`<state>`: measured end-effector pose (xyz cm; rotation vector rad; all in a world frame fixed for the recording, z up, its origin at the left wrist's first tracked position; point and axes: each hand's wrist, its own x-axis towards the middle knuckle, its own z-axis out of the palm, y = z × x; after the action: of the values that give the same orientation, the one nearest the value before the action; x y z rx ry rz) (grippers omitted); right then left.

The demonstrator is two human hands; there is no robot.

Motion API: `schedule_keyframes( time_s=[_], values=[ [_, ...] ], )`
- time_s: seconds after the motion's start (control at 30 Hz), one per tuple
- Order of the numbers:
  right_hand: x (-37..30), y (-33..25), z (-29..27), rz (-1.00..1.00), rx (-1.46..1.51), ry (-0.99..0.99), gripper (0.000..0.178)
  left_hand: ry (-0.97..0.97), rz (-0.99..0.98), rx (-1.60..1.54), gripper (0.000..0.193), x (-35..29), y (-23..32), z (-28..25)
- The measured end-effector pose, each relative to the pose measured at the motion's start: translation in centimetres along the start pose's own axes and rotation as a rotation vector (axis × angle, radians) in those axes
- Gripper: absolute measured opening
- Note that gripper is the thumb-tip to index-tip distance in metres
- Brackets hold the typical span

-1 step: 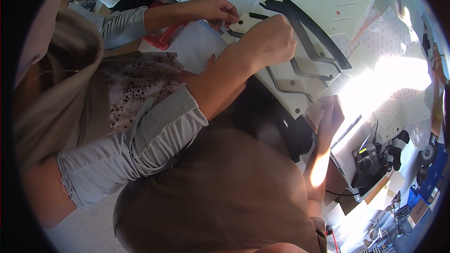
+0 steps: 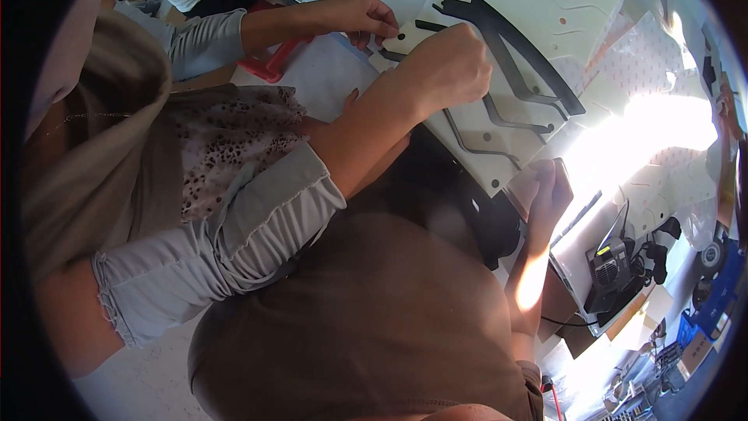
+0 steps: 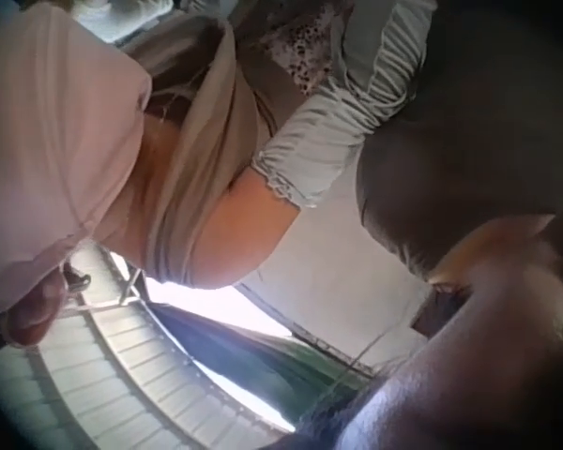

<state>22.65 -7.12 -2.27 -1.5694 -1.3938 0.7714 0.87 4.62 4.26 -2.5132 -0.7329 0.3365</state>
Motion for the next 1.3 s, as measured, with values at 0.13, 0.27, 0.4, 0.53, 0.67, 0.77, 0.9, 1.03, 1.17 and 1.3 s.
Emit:
schedule_keyframes(
  time_s=[0.13,0.27,0.4,0.53,0.67,0.77,0.9,1.03,1.17,1.3],
  values=[
    [-0.1,-0.1,-0.2,-0.031,-0.036,0.015,0.030,0.093,-0.077,-0.039,0.003,-0.4,0.8,1.5],
    [-0.1,0.3,-0.1,-0.008,-0.012,-0.009,0.034,0.087,-0.123,-0.053,0.003,-1.0,1.6,1.9],
    [-0.2,0.1,-0.2,-0.024,-0.008,-0.011,0.035,0.095,-0.158,-0.077,0.003,-1.1,2.2,1.9],
    [-0.3,0.2,-0.4,-0.008,-0.048,-0.030,0.021,0.044,-0.161,-0.055,0.003,-1.0,2.3,1.4],
    [-0.3,0.0,-0.4,-0.010,-0.072,-0.034,0.020,0.035,-0.173,-0.047,0.004,-1.1,2.1,1.6],
    [-0.3,0.0,-0.1,-0.028,-0.044,-0.001,0.034,0.003,-0.156,-0.085,0.004,-1.0,1.7,1.5],
    [-0.2,0.1,-0.1,-0.010,-0.049,0.002,0.034,0.089,-0.175,-0.103,0.004,-1.1,1.7,2.3],
    [-0.3,0.2,0.0,-0.035,-0.049,0.011,0.034,0.098,-0.180,-0.100,0.003,-1.2,1.7,2.4],
    [-0.3,0.1,0.0,-0.041,-0.055,0.003,0.034,0.065,-0.184,-0.089,0.003,-1.3,1.7,2.0],
    [-0.3,0.3,-0.1,-0.028,-0.064,0.000,0.034,0.095,-0.187,-0.092,0.003,-1.3,1.7,2.1]
  ],
)
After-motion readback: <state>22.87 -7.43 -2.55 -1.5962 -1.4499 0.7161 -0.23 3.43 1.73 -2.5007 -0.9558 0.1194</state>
